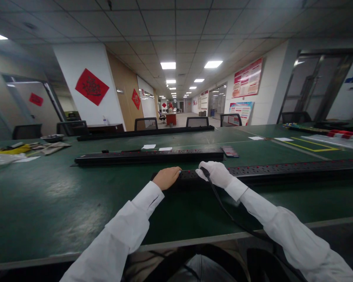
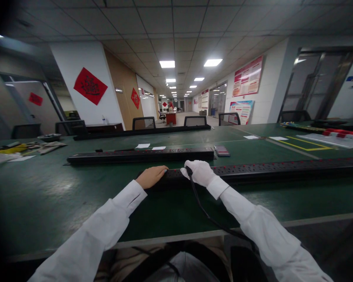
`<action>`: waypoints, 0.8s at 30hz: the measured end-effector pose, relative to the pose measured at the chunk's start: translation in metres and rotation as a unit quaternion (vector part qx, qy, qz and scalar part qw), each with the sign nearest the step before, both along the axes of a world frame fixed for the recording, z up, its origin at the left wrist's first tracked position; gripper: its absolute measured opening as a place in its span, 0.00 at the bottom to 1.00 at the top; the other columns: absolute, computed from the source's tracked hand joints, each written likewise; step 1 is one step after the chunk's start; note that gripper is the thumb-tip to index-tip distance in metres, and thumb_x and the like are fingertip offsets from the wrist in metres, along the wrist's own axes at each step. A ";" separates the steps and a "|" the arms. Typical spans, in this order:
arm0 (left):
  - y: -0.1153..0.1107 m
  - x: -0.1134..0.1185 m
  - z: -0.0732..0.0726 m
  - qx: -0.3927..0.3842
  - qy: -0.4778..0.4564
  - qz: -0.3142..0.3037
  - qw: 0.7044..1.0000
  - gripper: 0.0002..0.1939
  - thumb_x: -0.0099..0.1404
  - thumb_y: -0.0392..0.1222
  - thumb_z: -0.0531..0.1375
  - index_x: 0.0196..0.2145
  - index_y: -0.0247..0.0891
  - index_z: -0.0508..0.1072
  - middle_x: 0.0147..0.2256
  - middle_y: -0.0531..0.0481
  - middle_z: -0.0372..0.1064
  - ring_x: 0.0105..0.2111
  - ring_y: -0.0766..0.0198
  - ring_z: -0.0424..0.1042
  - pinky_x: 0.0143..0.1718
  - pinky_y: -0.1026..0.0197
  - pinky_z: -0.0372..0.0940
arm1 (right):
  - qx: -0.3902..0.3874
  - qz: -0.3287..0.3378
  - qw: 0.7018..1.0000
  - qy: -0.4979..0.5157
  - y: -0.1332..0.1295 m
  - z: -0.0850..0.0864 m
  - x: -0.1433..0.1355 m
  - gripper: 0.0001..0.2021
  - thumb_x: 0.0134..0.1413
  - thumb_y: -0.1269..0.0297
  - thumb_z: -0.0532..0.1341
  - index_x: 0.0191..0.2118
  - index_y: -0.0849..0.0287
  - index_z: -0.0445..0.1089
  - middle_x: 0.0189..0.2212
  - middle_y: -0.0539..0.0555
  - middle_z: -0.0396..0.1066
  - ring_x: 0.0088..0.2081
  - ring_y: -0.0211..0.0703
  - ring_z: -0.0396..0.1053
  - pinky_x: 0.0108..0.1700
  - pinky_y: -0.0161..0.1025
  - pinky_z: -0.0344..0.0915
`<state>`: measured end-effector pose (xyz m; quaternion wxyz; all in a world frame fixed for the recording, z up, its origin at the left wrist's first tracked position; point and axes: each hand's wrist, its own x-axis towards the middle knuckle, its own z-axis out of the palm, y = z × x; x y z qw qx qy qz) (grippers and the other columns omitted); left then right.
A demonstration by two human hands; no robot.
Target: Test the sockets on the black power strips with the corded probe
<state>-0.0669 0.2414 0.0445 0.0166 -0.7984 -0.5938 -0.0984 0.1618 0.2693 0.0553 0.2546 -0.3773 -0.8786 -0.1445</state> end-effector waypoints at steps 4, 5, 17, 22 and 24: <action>-0.001 0.000 0.001 -0.004 -0.002 0.005 1.000 0.18 0.67 0.46 0.38 0.46 0.45 0.63 0.44 0.51 0.67 0.43 0.60 0.68 0.43 0.58 0.60 | -0.001 0.001 1.000 0.001 0.000 0.001 0.000 0.17 0.57 0.53 0.46 0.33 0.57 0.67 0.24 0.52 0.68 0.26 0.34 0.63 0.30 0.31 0.52; -0.001 0.000 0.002 -0.007 -0.001 0.007 1.000 0.18 0.67 0.46 0.38 0.46 0.45 0.63 0.44 0.51 0.67 0.43 0.60 0.68 0.43 0.58 0.61 | -0.002 0.001 1.000 0.002 0.000 0.001 0.000 0.17 0.57 0.53 0.46 0.33 0.58 0.67 0.24 0.52 0.68 0.26 0.34 0.63 0.30 0.31 0.52; -0.001 0.000 0.003 -0.013 -0.012 0.008 1.000 0.18 0.67 0.45 0.39 0.46 0.45 0.63 0.44 0.50 0.68 0.43 0.60 0.68 0.43 0.58 0.60 | 0.008 0.009 1.000 -0.005 0.001 0.003 -0.002 0.17 0.57 0.53 0.46 0.31 0.58 0.66 0.23 0.52 0.67 0.25 0.34 0.62 0.30 0.31 0.52; -0.002 0.001 0.003 -0.011 -0.003 0.020 1.000 0.17 0.67 0.44 0.40 0.46 0.45 0.63 0.44 0.50 0.67 0.44 0.60 0.67 0.44 0.57 0.60 | 0.008 0.004 1.000 0.000 0.001 0.001 -0.003 0.17 0.56 0.53 0.47 0.32 0.57 0.67 0.24 0.52 0.68 0.25 0.34 0.62 0.29 0.31 0.51; -0.003 0.001 0.003 -0.016 -0.004 0.018 1.000 0.17 0.67 0.44 0.40 0.46 0.45 0.63 0.44 0.50 0.67 0.44 0.60 0.67 0.44 0.57 0.60 | 0.012 -0.002 1.000 -0.001 0.001 0.000 -0.003 0.17 0.56 0.52 0.47 0.33 0.57 0.67 0.24 0.52 0.68 0.25 0.34 0.62 0.29 0.31 0.51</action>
